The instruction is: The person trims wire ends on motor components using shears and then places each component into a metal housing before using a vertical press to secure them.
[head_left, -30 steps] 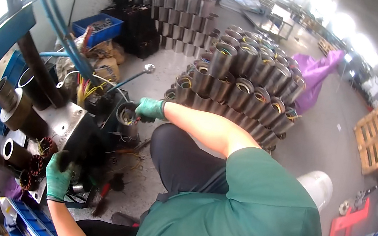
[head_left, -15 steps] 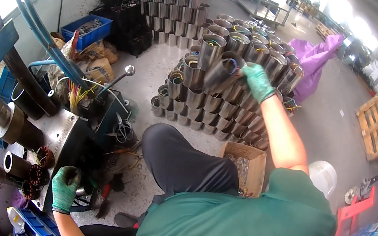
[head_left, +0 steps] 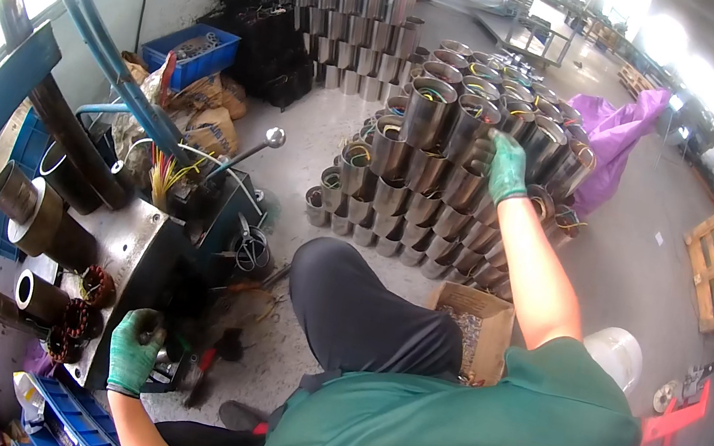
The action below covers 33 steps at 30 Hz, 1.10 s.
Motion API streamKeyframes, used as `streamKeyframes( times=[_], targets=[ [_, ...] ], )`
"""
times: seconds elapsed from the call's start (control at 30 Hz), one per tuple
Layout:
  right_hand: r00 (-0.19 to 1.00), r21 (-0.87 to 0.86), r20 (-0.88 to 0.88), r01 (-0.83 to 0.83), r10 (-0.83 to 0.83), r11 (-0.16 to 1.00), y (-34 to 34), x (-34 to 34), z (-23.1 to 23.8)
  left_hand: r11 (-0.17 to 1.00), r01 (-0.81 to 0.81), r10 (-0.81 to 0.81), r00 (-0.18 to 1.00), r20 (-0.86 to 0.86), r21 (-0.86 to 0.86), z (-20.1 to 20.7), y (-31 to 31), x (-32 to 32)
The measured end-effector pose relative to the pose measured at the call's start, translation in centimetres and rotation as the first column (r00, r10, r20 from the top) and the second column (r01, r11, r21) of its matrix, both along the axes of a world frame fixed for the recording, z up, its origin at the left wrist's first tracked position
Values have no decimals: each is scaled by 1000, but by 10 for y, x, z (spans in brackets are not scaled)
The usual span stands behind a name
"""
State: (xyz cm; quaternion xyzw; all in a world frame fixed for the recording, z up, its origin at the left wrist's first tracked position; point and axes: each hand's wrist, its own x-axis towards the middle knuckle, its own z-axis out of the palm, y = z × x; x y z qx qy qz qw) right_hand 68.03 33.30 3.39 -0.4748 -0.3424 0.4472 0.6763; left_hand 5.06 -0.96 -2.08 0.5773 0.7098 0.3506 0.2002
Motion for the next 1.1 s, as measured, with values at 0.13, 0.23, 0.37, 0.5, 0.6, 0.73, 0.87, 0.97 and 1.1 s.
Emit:
streamKeyframes(
  times=[0.13,0.23,0.37,0.5,0.6,0.73,0.87,0.97,1.1],
  targets=[
    [993,80,-94,-67,75,995,-24,-63,-60,997,3,2,998,-61,80,-1,-9,-8],
    [962,30,23,-271,271,962,-58,-129,-60,987,-49,66,992,-108,154,18,-14,-20],
    [769,90,271,-619,579,780,-86,-213,-23,874,-300,333,943,-20,381,13,-37,-91],
    [356,-107,448,-890,820,444,-104,-310,-5,692,-602,459,793,400,398,-12,-79,-159],
    [-14,-218,787,-941,617,257,-118,-362,-16,677,-667,591,745,309,313,-27,-90,-164],
    [-280,-351,813,-935,510,46,-139,-411,-36,731,-623,617,778,120,277,-32,-70,-145],
    [-241,-388,583,-922,776,5,-174,-438,-64,722,-601,683,696,-220,343,-16,-55,-133],
    [-265,-324,721,-946,640,-27,-189,-435,-106,710,-659,682,553,-479,249,-12,-47,-127],
    [-396,-336,906,-888,152,-313,-188,-429,-128,674,-729,618,470,-631,117,-14,-39,-121]
  ],
)
